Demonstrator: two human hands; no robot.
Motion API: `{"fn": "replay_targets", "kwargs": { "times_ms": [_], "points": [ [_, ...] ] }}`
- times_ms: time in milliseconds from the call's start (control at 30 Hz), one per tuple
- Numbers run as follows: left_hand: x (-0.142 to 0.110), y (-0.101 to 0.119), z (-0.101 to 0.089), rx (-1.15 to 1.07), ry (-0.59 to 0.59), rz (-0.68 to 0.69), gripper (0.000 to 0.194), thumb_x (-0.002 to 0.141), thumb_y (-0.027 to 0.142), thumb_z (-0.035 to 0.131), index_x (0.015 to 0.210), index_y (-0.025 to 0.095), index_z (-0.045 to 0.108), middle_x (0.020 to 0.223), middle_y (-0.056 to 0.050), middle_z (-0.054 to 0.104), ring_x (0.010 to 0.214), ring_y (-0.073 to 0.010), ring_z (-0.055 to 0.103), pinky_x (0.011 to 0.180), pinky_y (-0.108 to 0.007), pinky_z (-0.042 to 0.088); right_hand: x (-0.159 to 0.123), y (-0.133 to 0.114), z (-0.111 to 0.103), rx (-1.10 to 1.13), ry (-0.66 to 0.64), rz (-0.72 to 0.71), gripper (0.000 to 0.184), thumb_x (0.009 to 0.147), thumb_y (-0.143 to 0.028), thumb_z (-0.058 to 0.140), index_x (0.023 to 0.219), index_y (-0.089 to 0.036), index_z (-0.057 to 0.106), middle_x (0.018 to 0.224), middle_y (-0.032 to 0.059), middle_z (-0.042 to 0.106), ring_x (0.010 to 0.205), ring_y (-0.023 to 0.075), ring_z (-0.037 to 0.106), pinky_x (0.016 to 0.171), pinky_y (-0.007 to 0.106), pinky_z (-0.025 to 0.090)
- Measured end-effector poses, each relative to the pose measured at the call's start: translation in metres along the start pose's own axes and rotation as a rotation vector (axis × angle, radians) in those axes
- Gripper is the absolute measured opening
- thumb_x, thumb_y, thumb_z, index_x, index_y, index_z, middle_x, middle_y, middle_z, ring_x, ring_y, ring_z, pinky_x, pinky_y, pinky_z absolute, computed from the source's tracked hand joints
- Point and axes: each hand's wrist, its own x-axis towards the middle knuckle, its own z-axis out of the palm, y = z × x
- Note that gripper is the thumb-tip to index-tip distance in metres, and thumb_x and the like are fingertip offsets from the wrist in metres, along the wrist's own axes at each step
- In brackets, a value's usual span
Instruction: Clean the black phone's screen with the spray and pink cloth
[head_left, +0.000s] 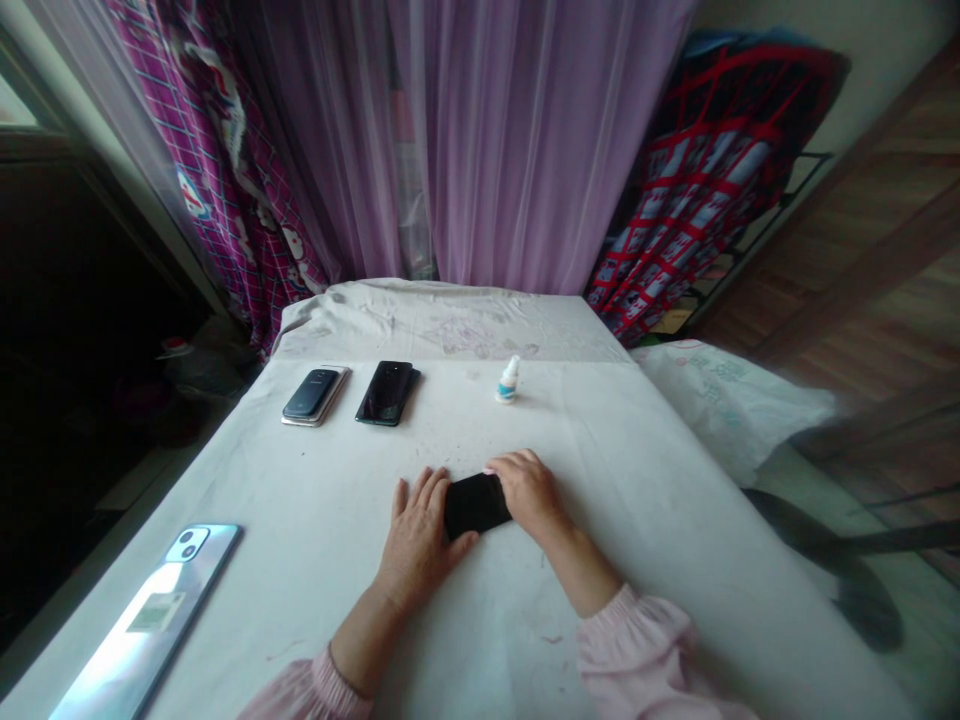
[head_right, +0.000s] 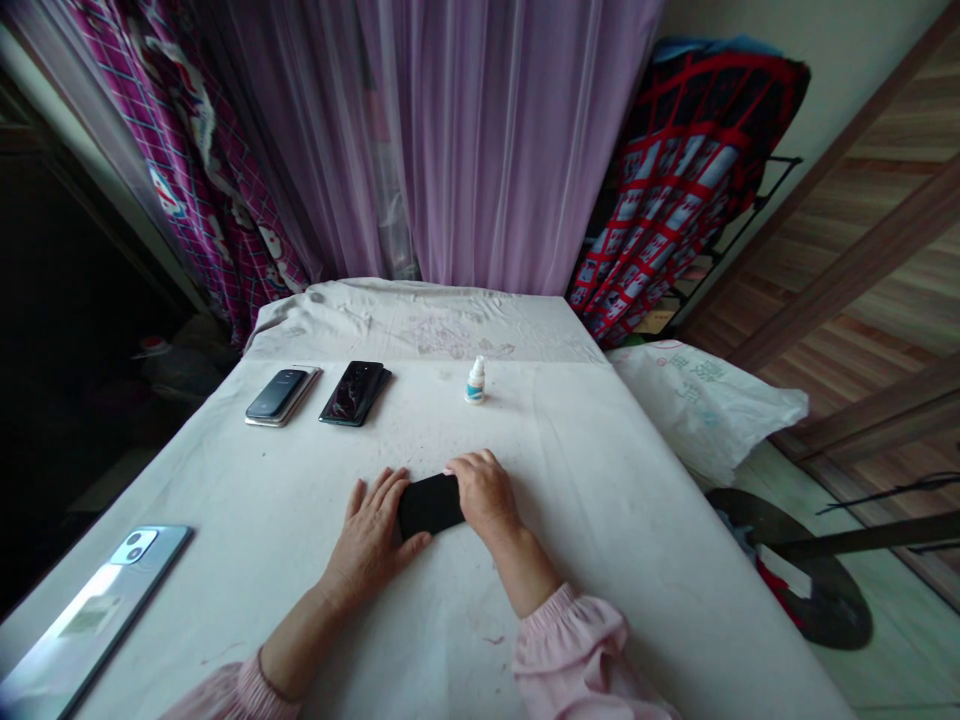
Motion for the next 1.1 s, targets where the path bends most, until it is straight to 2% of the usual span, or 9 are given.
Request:
{"fn": "replay_targets", "kwargs": {
  "times_ms": [100,167,367,433,533,633,733,900,1100],
  "points": [
    [0.0,0.001,0.0,0.006,0.0,-0.004,0.066,0.081,0.046,0.065,0.134,0.013,0.044,0.143,-0.019,0.048,0.138,-0.0351,0.036,0.111,-0.062,0.021,-0.003,0.023,-0.009,-0.043,0.036,0.053,0.032,0.089,-0.007,0.044,0.096,-0.021,0.072,0.096,0.0057,0.073,0.087,0.0208,0.057,0.081,0.031,0.044],
    [0.0,0.001,0.0,0.008,0.009,-0.002,0.065,0.081,0.045,0.065,0.134,0.013,0.044,0.143,-0.019,0.048,0.138,-0.0349,0.036,0.112,-0.062,0.021,-0.004,0.027,-0.011,-0.059,0.047,0.063,0.031,0.089,-0.008,0.045,0.096,-0.02,0.072,0.095,0.0063,0.073,0.088,0.0211,0.057,0.081,0.031,0.045],
    [0.0,0.001,-0.001,0.007,0.017,0.008,0.064,0.081,0.046,0.065,0.133,0.015,0.045,0.141,-0.018,0.049,0.136,-0.0356,0.037,0.111,-0.063,0.022,-0.002,-0.008,0.004,-0.026,0.043,-0.004,0.029,0.089,-0.007,0.047,0.093,-0.021,0.071,0.093,0.0047,0.072,0.087,0.0205,0.056,0.078,0.03,0.045],
    [0.0,0.001,-0.002,0.006,0.019,0.007,0.063,0.081,0.045,0.066,0.133,0.016,0.045,0.141,-0.018,0.05,0.136,-0.0358,0.038,0.111,-0.063,0.023,-0.001,-0.012,0.006,-0.021,0.029,-0.021,0.028,0.089,-0.008,0.047,0.093,-0.022,0.071,0.092,0.0043,0.072,0.086,0.0203,0.056,0.077,0.031,0.045],
    [0.001,0.002,-0.002,0.009,0.017,0.003,0.064,0.081,0.046,0.065,0.133,0.016,0.045,0.142,-0.018,0.049,0.136,-0.0357,0.037,0.111,-0.062,0.023,-0.002,0.002,0.001,-0.023,0.026,-0.018,0.029,0.088,-0.007,0.046,0.093,-0.022,0.071,0.093,0.0047,0.072,0.086,0.0199,0.057,0.078,0.03,0.045],
    [0.001,0.002,-0.002,0.016,0.011,-0.007,0.065,0.081,0.047,0.065,0.133,0.015,0.045,0.142,-0.018,0.048,0.137,-0.0356,0.037,0.112,-0.062,0.023,-0.005,0.025,-0.006,-0.05,0.079,0.061,0.031,0.089,-0.008,0.045,0.094,-0.021,0.072,0.093,0.0054,0.073,0.085,0.0207,0.059,0.078,0.032,0.045],
    [0.001,0.002,-0.002,0.022,0.008,-0.009,0.065,0.081,0.046,0.066,0.133,0.014,0.045,0.143,-0.018,0.048,0.137,-0.0359,0.037,0.112,-0.062,0.023,-0.01,0.036,-0.008,-0.046,0.141,0.112,0.032,0.089,-0.009,0.044,0.096,-0.021,0.073,0.094,0.0053,0.074,0.084,0.0201,0.061,0.079,0.031,0.046],
    [-0.001,0.002,0.001,0.025,0.033,0.006,0.065,0.082,0.047,0.064,0.135,0.014,0.044,0.143,-0.018,0.048,0.137,-0.0355,0.037,0.112,-0.062,0.022,-0.026,0.025,-0.006,-0.042,0.24,0.137,0.031,0.09,-0.01,0.043,0.098,-0.018,0.072,0.096,0.0063,0.074,0.085,0.0192,0.064,0.079,0.03,0.048],
    [-0.001,0.001,0.002,0.023,0.035,0.013,0.066,0.082,0.047,0.064,0.136,0.014,0.043,0.143,-0.019,0.048,0.137,-0.0352,0.036,0.112,-0.061,0.022,-0.063,0.018,-0.017,-0.045,0.251,0.139,0.032,0.091,-0.012,0.043,0.102,-0.022,0.071,0.096,0.0048,0.075,0.086,0.0187,0.066,0.078,0.031,0.05]
  ]
}}
